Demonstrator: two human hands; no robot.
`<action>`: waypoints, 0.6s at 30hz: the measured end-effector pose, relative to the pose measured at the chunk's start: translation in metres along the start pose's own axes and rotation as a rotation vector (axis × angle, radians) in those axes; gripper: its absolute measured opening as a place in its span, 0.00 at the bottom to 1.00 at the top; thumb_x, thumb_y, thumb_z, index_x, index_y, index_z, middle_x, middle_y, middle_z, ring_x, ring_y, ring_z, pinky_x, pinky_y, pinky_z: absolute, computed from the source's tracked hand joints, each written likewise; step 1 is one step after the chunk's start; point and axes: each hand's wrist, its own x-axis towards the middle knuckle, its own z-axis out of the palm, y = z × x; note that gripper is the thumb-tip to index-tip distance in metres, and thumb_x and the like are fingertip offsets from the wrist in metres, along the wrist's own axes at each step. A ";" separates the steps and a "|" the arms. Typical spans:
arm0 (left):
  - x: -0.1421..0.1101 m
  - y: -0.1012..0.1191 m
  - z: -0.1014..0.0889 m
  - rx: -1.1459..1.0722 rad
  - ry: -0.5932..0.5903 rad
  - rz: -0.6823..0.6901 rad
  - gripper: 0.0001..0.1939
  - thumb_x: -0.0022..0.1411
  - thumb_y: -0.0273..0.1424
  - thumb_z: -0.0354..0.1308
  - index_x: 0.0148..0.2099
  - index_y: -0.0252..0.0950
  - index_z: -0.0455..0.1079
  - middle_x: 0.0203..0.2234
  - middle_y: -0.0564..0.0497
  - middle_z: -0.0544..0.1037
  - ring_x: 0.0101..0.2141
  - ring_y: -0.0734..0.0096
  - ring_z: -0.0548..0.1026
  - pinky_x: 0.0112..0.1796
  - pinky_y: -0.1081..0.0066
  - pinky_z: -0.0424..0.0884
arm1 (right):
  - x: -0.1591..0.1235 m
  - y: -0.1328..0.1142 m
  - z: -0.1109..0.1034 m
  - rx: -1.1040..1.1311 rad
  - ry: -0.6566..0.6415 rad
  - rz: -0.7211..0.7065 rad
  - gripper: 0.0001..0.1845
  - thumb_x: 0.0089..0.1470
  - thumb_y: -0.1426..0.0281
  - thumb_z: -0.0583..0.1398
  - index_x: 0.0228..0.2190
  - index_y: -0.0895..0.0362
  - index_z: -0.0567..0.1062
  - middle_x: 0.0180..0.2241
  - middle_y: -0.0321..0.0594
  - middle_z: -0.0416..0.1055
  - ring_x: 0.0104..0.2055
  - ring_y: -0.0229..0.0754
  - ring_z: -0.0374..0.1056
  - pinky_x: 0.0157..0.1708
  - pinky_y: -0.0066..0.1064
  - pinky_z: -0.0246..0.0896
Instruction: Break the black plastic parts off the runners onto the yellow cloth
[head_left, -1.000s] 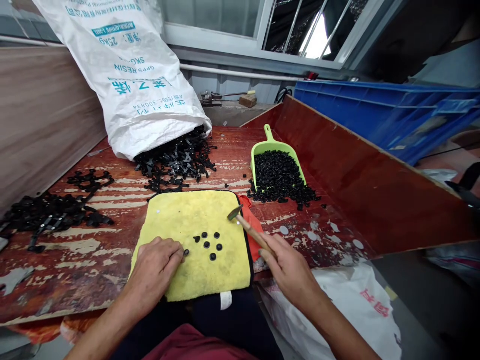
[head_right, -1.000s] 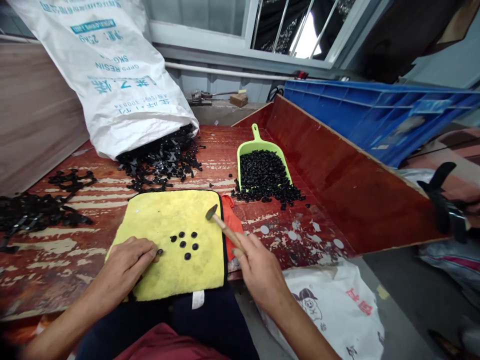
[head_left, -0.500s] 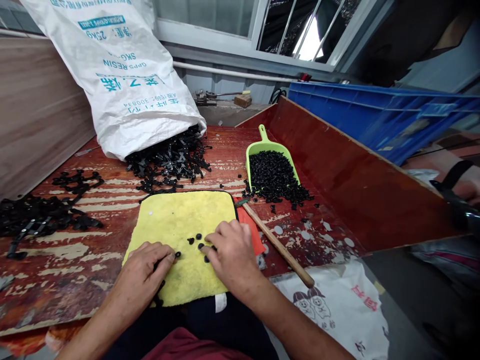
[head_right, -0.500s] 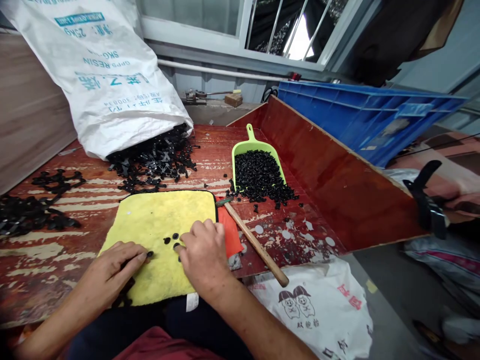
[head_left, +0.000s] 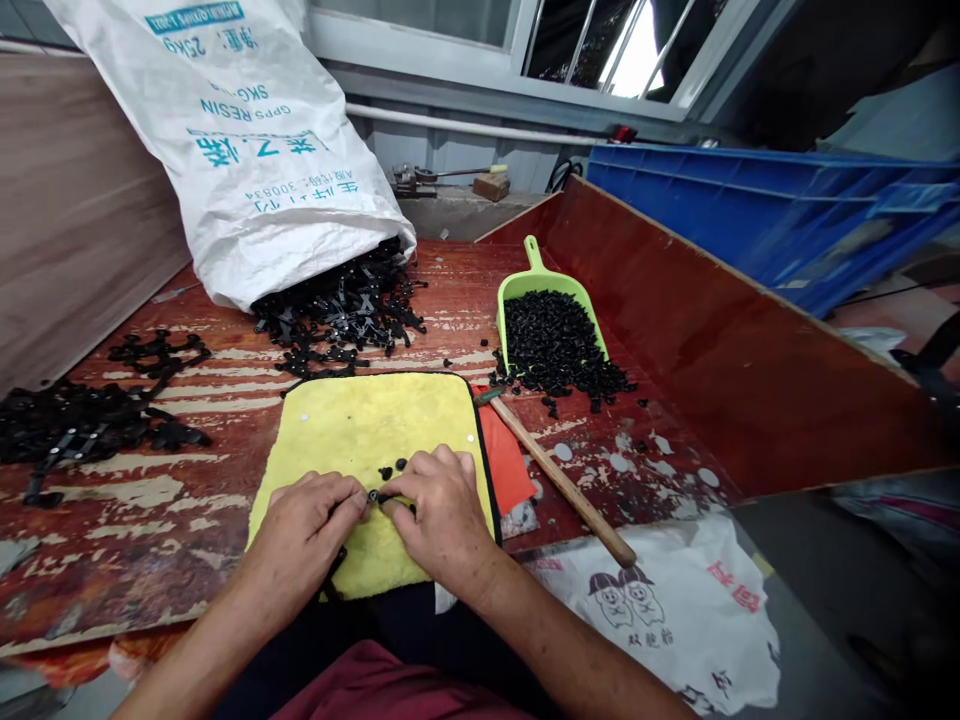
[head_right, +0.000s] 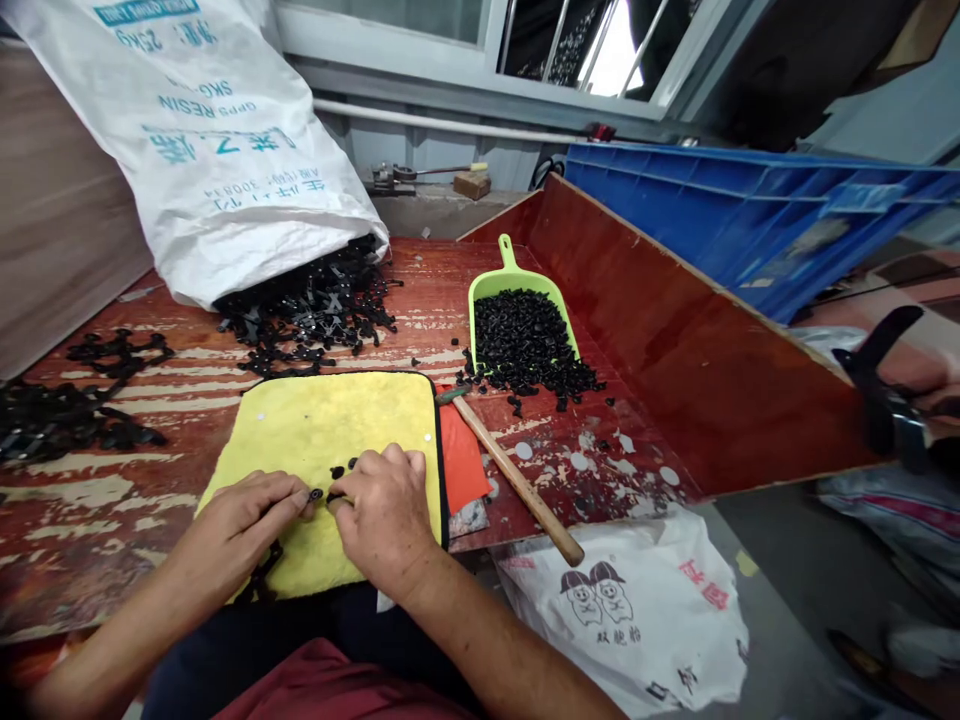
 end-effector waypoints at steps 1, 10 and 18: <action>0.001 0.000 0.001 0.011 -0.008 0.004 0.19 0.68 0.38 0.43 0.30 0.38 0.70 0.27 0.51 0.76 0.33 0.61 0.72 0.39 0.63 0.61 | 0.001 0.000 0.001 0.012 0.000 -0.003 0.03 0.55 0.69 0.67 0.34 0.48 0.80 0.33 0.33 0.72 0.42 0.43 0.60 0.43 0.38 0.45; 0.007 0.001 0.005 0.110 -0.009 0.031 0.20 0.68 0.37 0.43 0.30 0.39 0.72 0.26 0.50 0.77 0.33 0.61 0.73 0.38 0.64 0.63 | 0.004 0.003 0.004 0.045 0.023 -0.013 0.05 0.52 0.71 0.67 0.33 0.49 0.80 0.33 0.32 0.73 0.41 0.42 0.60 0.44 0.38 0.44; 0.007 -0.001 0.007 0.140 0.009 0.024 0.20 0.68 0.38 0.43 0.30 0.39 0.72 0.25 0.49 0.77 0.32 0.61 0.74 0.37 0.64 0.63 | 0.004 0.003 0.005 0.044 0.021 -0.008 0.03 0.52 0.70 0.67 0.31 0.49 0.80 0.32 0.32 0.74 0.41 0.42 0.60 0.43 0.38 0.44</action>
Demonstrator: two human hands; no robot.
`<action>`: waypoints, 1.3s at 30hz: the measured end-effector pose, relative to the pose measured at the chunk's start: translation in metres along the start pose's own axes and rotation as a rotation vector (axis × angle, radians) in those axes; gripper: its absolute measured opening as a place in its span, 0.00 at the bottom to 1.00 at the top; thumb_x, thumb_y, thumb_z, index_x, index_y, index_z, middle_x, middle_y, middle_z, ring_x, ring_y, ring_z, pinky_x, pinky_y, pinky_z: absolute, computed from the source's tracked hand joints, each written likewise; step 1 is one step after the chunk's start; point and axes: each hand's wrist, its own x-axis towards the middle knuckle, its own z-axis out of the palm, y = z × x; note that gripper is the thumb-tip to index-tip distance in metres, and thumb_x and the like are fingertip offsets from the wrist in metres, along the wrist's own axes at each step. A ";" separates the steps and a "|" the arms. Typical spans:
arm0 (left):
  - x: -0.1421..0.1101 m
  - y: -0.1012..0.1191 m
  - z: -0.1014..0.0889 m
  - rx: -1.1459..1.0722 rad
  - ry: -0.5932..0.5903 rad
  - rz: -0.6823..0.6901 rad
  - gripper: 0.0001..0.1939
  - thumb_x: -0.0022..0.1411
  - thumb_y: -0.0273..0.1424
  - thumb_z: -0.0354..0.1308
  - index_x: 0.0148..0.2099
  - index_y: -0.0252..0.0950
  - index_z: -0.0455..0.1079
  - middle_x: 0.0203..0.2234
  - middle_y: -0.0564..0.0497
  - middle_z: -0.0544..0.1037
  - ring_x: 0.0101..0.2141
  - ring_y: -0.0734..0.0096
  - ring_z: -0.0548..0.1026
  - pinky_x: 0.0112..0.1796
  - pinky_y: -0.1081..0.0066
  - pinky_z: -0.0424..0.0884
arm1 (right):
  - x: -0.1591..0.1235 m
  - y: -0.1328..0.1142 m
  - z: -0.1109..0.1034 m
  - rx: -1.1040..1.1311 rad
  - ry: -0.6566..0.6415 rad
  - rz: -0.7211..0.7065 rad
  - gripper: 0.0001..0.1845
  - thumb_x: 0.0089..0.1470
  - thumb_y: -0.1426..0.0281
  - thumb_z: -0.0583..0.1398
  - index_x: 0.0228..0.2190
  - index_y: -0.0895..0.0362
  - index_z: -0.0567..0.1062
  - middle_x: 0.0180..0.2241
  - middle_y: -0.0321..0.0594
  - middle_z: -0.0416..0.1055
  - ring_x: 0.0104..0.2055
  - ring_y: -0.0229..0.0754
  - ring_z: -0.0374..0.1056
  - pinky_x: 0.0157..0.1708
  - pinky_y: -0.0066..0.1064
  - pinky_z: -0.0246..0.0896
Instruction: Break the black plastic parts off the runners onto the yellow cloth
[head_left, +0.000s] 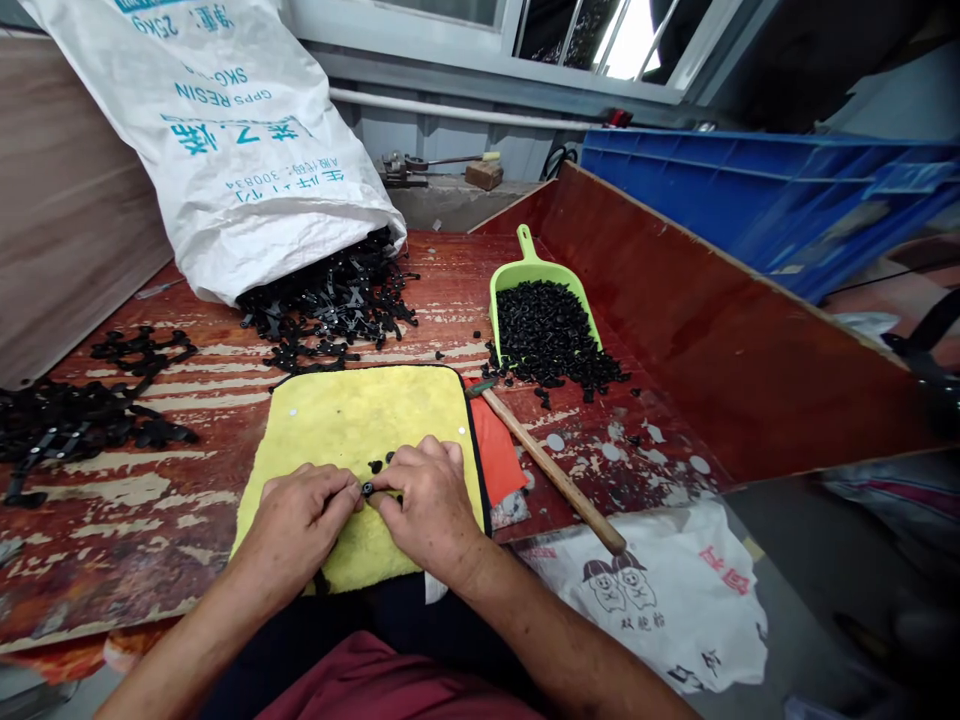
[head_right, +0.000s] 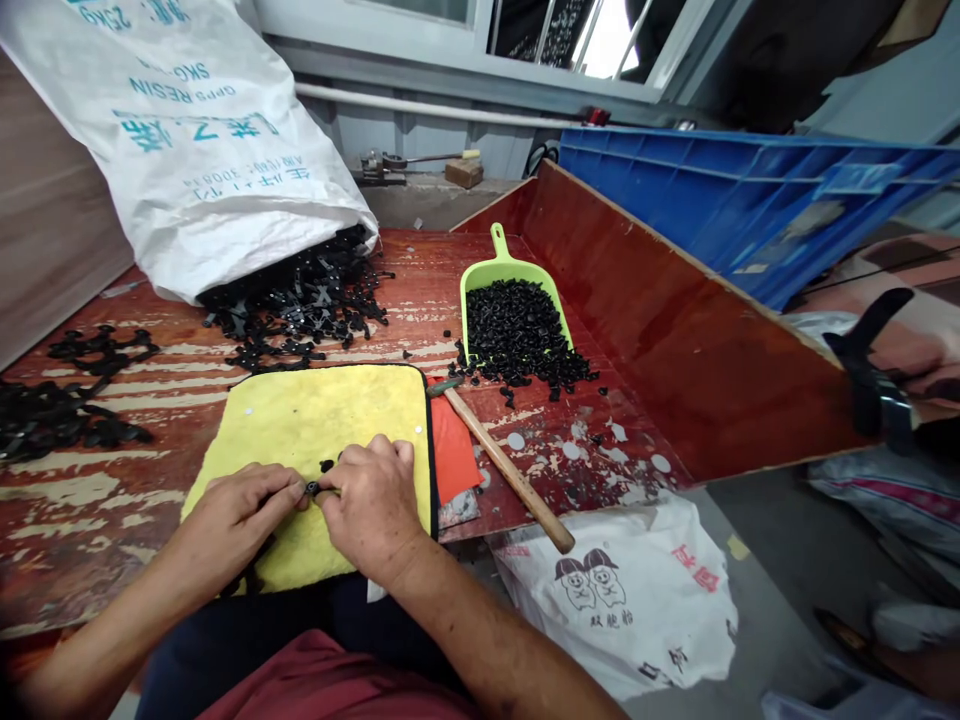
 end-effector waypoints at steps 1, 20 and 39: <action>0.000 0.000 0.000 -0.008 -0.002 0.004 0.20 0.68 0.38 0.43 0.30 0.39 0.72 0.25 0.50 0.77 0.33 0.61 0.74 0.37 0.64 0.62 | 0.000 0.000 0.000 -0.002 0.001 0.002 0.03 0.52 0.70 0.67 0.31 0.49 0.80 0.32 0.32 0.74 0.41 0.42 0.60 0.43 0.38 0.44; 0.003 0.001 -0.007 0.008 -0.054 0.029 0.19 0.67 0.36 0.44 0.29 0.40 0.71 0.27 0.50 0.79 0.34 0.62 0.75 0.38 0.65 0.63 | -0.013 0.057 -0.094 -0.396 0.153 0.144 0.11 0.62 0.67 0.57 0.43 0.58 0.75 0.42 0.47 0.71 0.47 0.51 0.63 0.46 0.39 0.56; 0.002 0.004 -0.006 -0.021 -0.025 0.028 0.18 0.66 0.33 0.46 0.28 0.40 0.73 0.26 0.50 0.79 0.33 0.62 0.75 0.37 0.65 0.64 | -0.080 0.036 -0.113 0.144 -0.268 0.322 0.14 0.63 0.70 0.52 0.48 0.48 0.71 0.30 0.33 0.75 0.30 0.41 0.71 0.30 0.28 0.65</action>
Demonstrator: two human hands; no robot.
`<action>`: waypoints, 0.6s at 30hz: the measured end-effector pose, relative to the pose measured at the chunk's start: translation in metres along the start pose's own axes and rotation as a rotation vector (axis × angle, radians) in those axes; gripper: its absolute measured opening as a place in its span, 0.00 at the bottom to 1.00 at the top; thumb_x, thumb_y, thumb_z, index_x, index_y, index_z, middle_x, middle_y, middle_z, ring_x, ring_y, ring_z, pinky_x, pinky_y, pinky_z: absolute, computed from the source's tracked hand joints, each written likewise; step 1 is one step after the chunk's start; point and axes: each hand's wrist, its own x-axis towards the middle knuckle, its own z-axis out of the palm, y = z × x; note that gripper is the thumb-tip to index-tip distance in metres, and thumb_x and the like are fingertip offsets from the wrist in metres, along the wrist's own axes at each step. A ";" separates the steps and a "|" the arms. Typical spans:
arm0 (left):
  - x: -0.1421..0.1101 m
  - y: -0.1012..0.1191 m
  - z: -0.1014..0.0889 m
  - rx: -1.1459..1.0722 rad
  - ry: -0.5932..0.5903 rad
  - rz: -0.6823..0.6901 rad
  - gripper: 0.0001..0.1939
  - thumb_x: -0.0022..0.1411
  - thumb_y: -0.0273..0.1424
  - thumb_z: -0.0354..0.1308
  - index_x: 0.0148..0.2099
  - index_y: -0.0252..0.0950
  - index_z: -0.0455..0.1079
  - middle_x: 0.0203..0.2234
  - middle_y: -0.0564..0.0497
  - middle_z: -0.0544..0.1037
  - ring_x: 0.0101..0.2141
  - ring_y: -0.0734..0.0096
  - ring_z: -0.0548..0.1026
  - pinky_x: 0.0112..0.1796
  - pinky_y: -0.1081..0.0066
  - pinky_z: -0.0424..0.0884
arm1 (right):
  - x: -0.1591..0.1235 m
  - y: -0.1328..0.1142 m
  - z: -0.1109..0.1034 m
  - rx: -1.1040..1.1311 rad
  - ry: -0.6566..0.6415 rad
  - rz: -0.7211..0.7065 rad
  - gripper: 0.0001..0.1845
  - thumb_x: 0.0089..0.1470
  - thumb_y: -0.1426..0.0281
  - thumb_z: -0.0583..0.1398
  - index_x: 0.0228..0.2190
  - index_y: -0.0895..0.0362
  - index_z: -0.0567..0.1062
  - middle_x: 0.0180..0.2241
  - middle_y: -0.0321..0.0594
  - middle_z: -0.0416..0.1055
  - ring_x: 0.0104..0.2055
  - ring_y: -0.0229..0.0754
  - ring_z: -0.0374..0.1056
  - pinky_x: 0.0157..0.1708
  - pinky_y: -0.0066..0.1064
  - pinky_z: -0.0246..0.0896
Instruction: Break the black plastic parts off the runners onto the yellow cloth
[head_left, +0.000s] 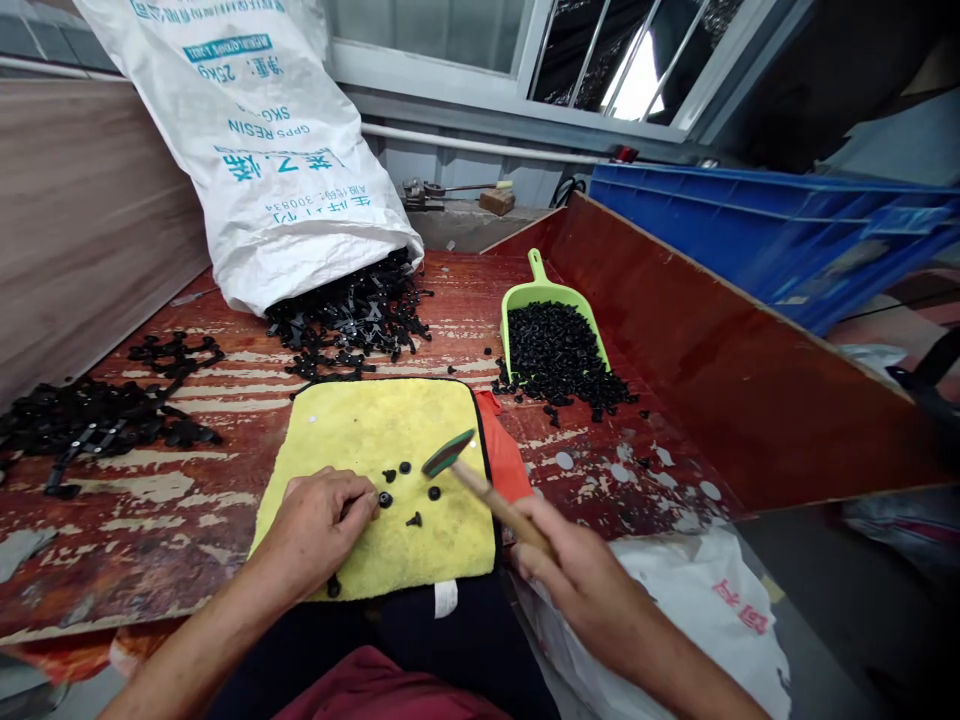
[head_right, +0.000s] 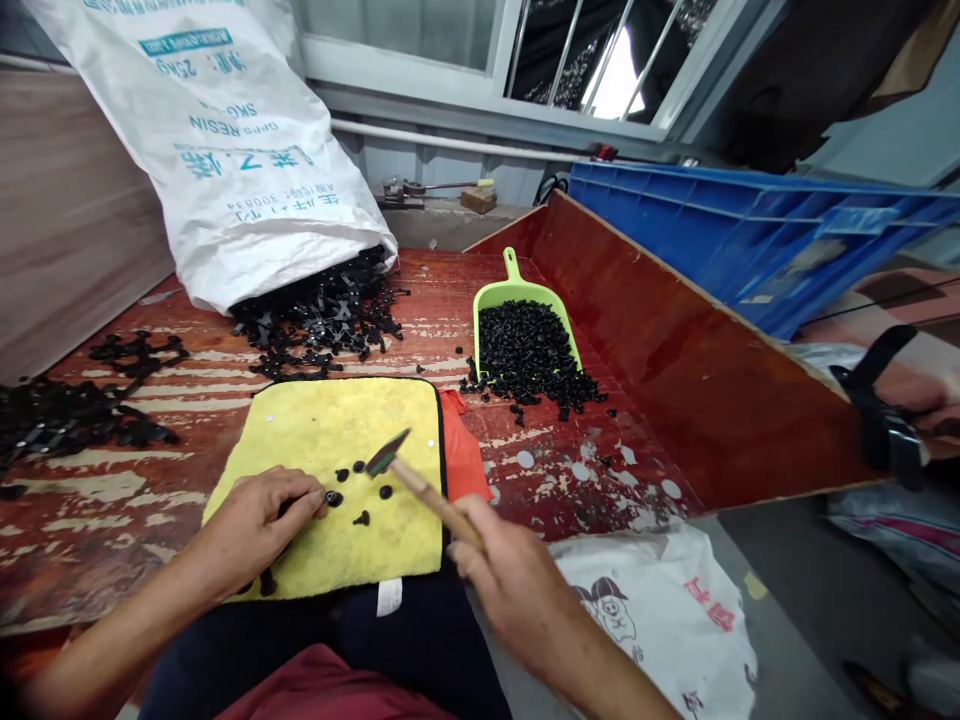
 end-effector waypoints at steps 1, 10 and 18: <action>0.000 0.000 0.000 -0.004 -0.001 -0.005 0.18 0.66 0.33 0.46 0.28 0.40 0.73 0.26 0.50 0.80 0.33 0.62 0.75 0.38 0.64 0.64 | -0.002 -0.006 0.007 -0.012 -0.015 -0.050 0.18 0.63 0.71 0.52 0.52 0.47 0.70 0.35 0.34 0.77 0.35 0.42 0.73 0.35 0.29 0.67; 0.000 0.001 0.002 0.033 0.003 -0.001 0.19 0.67 0.32 0.45 0.28 0.40 0.72 0.26 0.50 0.80 0.34 0.60 0.75 0.39 0.63 0.63 | 0.010 -0.015 0.031 -0.281 0.126 -0.269 0.31 0.63 0.74 0.53 0.64 0.44 0.61 0.42 0.40 0.79 0.39 0.45 0.77 0.38 0.33 0.73; -0.002 -0.002 0.006 0.046 0.002 0.003 0.19 0.68 0.32 0.44 0.29 0.40 0.72 0.28 0.50 0.80 0.35 0.59 0.73 0.40 0.62 0.62 | 0.007 -0.016 0.037 -0.224 0.178 -0.250 0.30 0.65 0.73 0.51 0.66 0.46 0.58 0.44 0.42 0.79 0.41 0.45 0.77 0.41 0.34 0.73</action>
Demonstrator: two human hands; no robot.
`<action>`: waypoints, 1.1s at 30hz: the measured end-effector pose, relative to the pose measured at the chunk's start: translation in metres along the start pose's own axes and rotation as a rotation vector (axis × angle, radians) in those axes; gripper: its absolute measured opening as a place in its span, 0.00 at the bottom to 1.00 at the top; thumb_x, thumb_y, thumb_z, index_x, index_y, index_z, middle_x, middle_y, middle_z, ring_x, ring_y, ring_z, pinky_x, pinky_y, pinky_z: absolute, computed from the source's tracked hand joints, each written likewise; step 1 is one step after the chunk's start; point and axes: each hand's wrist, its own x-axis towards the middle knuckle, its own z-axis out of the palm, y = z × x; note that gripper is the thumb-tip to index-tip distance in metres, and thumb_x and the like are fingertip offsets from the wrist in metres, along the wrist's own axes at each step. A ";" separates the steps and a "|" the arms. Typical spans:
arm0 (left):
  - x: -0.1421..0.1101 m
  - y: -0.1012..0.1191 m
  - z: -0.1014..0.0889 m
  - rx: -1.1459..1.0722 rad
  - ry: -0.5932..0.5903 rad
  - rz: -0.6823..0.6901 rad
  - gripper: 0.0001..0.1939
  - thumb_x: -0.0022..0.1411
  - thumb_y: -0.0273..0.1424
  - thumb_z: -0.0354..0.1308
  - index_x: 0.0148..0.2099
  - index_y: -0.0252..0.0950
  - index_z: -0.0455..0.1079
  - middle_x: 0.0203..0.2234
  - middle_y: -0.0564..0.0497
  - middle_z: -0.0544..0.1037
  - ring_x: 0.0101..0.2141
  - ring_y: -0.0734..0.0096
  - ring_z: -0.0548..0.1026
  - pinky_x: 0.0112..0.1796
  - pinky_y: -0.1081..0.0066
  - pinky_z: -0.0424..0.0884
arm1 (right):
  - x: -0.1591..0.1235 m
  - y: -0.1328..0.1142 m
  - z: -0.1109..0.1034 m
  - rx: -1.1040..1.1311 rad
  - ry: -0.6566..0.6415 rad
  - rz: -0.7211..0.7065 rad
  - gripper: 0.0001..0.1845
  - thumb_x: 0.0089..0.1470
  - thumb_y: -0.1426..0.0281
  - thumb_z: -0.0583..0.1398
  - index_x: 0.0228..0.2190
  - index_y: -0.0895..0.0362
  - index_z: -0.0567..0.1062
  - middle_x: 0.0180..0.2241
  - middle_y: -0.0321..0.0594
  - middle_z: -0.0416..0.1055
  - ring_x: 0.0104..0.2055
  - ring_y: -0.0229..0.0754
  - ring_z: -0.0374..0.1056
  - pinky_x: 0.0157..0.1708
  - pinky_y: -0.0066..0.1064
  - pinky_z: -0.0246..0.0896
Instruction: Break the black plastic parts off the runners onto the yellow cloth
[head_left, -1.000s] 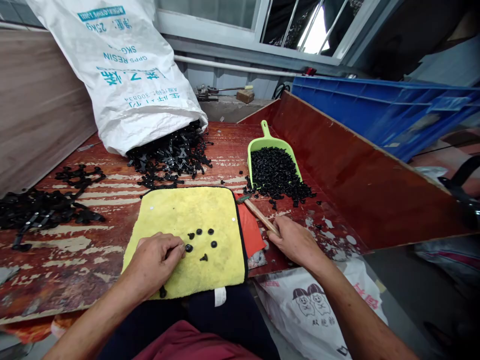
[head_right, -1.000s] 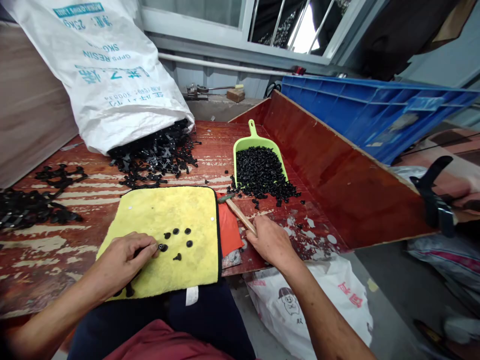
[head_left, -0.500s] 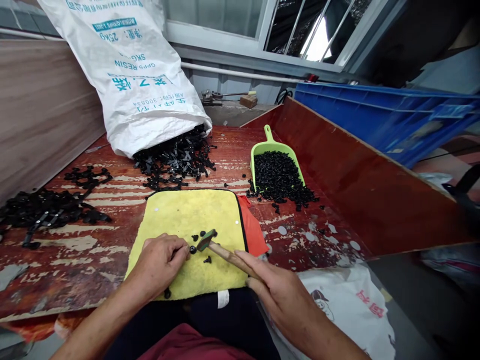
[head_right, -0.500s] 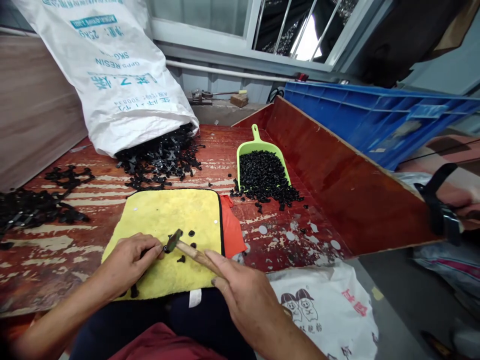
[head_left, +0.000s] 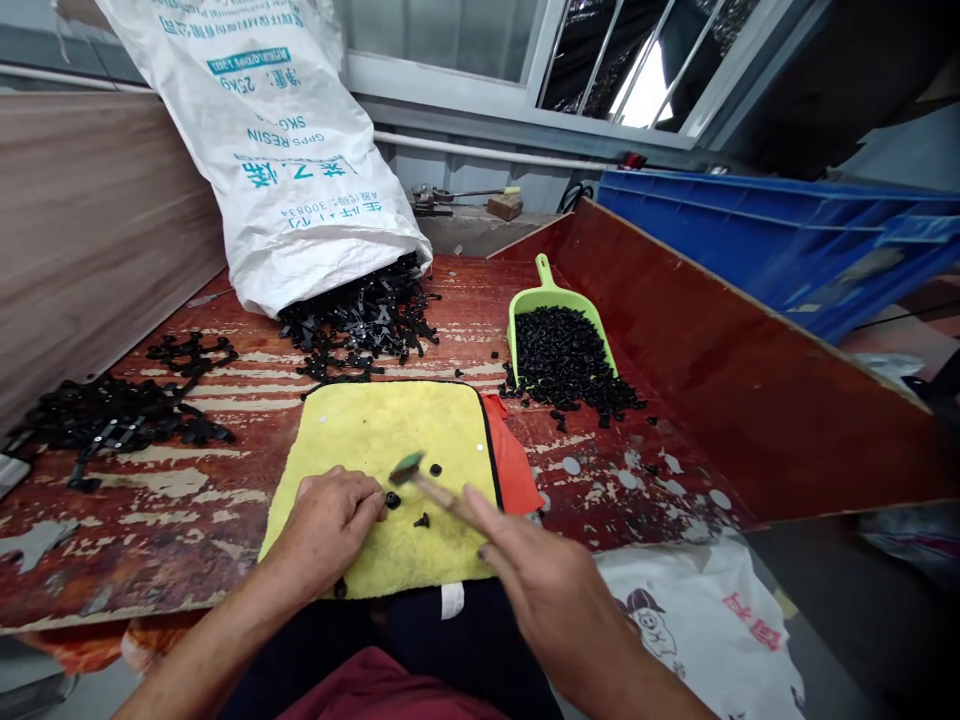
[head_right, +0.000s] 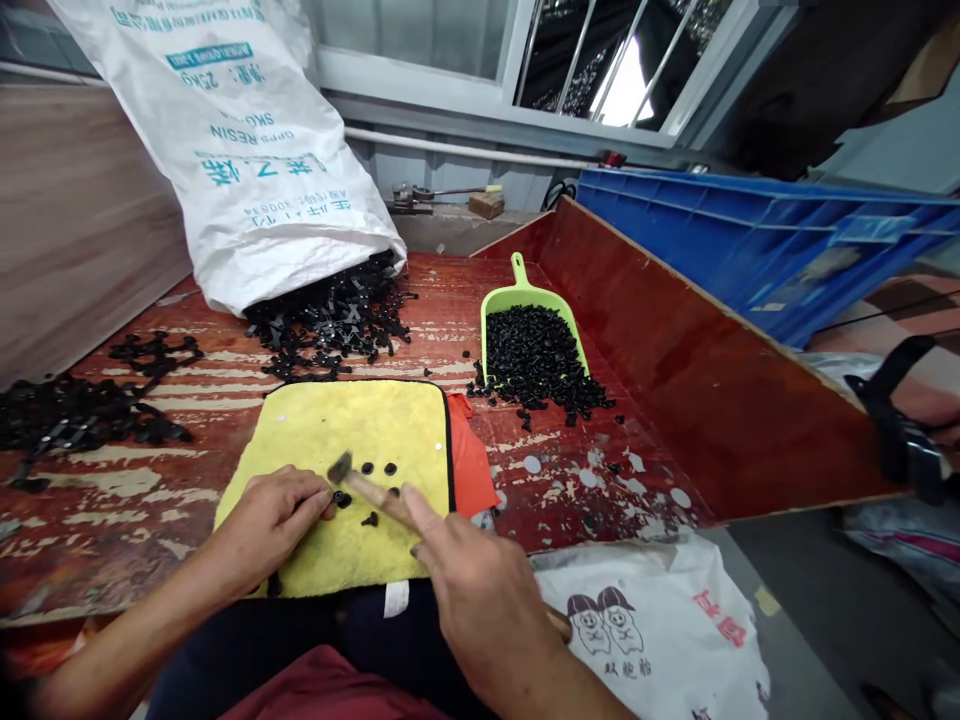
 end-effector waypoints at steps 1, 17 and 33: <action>0.000 0.000 0.001 0.012 -0.009 0.003 0.19 0.69 0.32 0.44 0.29 0.39 0.72 0.28 0.49 0.80 0.35 0.59 0.73 0.40 0.62 0.61 | 0.000 0.000 0.001 -0.020 -0.035 0.001 0.30 0.64 0.74 0.52 0.65 0.46 0.60 0.43 0.42 0.79 0.40 0.46 0.77 0.39 0.34 0.73; -0.006 -0.001 0.005 0.026 0.033 -0.020 0.18 0.69 0.35 0.45 0.30 0.40 0.70 0.28 0.49 0.78 0.35 0.59 0.72 0.39 0.61 0.61 | 0.005 0.017 -0.011 0.058 0.080 0.105 0.27 0.65 0.70 0.52 0.64 0.46 0.61 0.54 0.41 0.73 0.51 0.44 0.73 0.49 0.34 0.69; -0.011 -0.022 -0.030 0.217 0.176 0.113 0.18 0.67 0.40 0.50 0.47 0.39 0.78 0.34 0.44 0.73 0.37 0.57 0.73 0.41 0.61 0.68 | 0.037 0.023 -0.007 -0.152 0.116 -0.103 0.13 0.63 0.77 0.55 0.46 0.54 0.74 0.37 0.41 0.72 0.41 0.45 0.65 0.44 0.35 0.58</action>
